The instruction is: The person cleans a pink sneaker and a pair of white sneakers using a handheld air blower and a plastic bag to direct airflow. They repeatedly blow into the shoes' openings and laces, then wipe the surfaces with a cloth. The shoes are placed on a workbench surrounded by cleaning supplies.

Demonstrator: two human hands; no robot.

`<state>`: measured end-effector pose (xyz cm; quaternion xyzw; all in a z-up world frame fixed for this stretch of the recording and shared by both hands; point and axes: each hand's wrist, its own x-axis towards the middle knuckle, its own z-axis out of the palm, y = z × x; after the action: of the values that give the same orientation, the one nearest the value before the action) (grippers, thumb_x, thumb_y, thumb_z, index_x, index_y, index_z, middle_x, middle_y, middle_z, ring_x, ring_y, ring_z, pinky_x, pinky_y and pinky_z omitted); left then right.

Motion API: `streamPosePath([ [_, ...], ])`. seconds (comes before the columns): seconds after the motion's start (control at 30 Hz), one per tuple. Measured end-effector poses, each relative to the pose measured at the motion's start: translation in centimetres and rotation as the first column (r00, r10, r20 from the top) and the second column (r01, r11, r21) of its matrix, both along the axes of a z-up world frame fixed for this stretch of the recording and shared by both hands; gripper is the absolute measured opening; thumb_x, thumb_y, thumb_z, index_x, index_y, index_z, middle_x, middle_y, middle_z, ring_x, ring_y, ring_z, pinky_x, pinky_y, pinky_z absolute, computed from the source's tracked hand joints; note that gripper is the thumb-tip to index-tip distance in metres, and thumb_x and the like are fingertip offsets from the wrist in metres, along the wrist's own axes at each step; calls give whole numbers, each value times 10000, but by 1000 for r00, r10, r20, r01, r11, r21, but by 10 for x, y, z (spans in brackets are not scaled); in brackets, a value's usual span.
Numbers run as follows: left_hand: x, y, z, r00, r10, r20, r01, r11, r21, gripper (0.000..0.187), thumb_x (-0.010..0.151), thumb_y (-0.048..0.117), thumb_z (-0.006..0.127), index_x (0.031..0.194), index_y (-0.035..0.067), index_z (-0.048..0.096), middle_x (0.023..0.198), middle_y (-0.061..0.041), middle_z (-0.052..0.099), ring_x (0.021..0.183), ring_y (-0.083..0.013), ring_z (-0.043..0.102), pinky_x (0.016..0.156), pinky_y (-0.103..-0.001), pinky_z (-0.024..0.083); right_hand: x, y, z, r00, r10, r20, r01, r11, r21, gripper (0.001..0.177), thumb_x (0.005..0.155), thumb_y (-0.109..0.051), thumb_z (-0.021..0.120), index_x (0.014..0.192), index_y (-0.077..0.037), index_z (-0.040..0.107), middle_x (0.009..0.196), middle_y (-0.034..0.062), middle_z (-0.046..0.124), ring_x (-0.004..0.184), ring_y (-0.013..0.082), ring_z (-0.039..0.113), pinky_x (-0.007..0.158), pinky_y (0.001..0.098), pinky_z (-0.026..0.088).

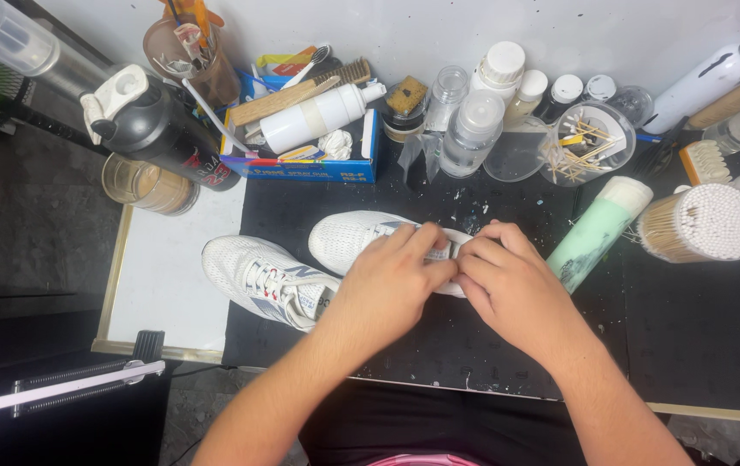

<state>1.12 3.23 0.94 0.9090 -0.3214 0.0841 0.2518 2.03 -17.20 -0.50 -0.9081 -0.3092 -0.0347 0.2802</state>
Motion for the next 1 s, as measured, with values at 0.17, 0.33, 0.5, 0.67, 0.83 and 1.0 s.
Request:
streamPosePath([
  [0.17,28,6,0,987,-157,35,151,980,126,262,753,106,701,1006,143,754,1144,-96,598,1009,-280,611,786,-381,540,10,-2,1,996,41,-84,-43,999,-22,156,782,-159,763,905,-62,767,972,27,701,1073,299,550,940,423,467],
  [0.33,40,12,1,980,-198,-25,199,971,131,216,778,132,721,990,170,736,1185,-77,590,1032,-267,615,788,-366,560,16,3,2,994,57,-96,-68,991,-111,135,762,-201,769,840,-93,791,858,5,705,1026,290,551,991,441,434],
  [0.5,48,19,1,973,-220,-65,224,973,64,185,835,139,723,1017,144,692,1165,-86,595,1030,-294,640,767,-398,551,23,12,0,997,7,-83,-24,979,-202,153,711,-257,806,768,-115,804,794,-16,720,979,274,552,987,434,419],
  [0.67,44,32,3,949,-165,-270,137,983,-120,126,908,155,718,1019,121,669,1146,-68,632,903,-307,675,732,-423,523,20,29,-7,996,-87,-15,77,943,-323,205,665,-285,828,761,-106,802,790,9,732,999,276,556,988,430,440],
  [0.83,32,35,6,958,-136,-253,87,977,-195,124,893,145,734,1004,125,680,1084,-56,644,933,-304,679,759,-417,534,16,23,2,999,33,-33,-36,994,-105,225,776,-279,804,873,-76,799,908,99,752,1151,329,576,1133,517,353],
  [1.0,21,31,0,975,-94,-202,52,978,-204,186,847,84,714,1026,132,692,1095,-48,647,996,-301,680,807,-414,547,9,0,14,988,13,-151,-26,996,-86,269,857,-231,730,1090,-108,787,1078,106,755,1340,361,494,1183,532,276],
])
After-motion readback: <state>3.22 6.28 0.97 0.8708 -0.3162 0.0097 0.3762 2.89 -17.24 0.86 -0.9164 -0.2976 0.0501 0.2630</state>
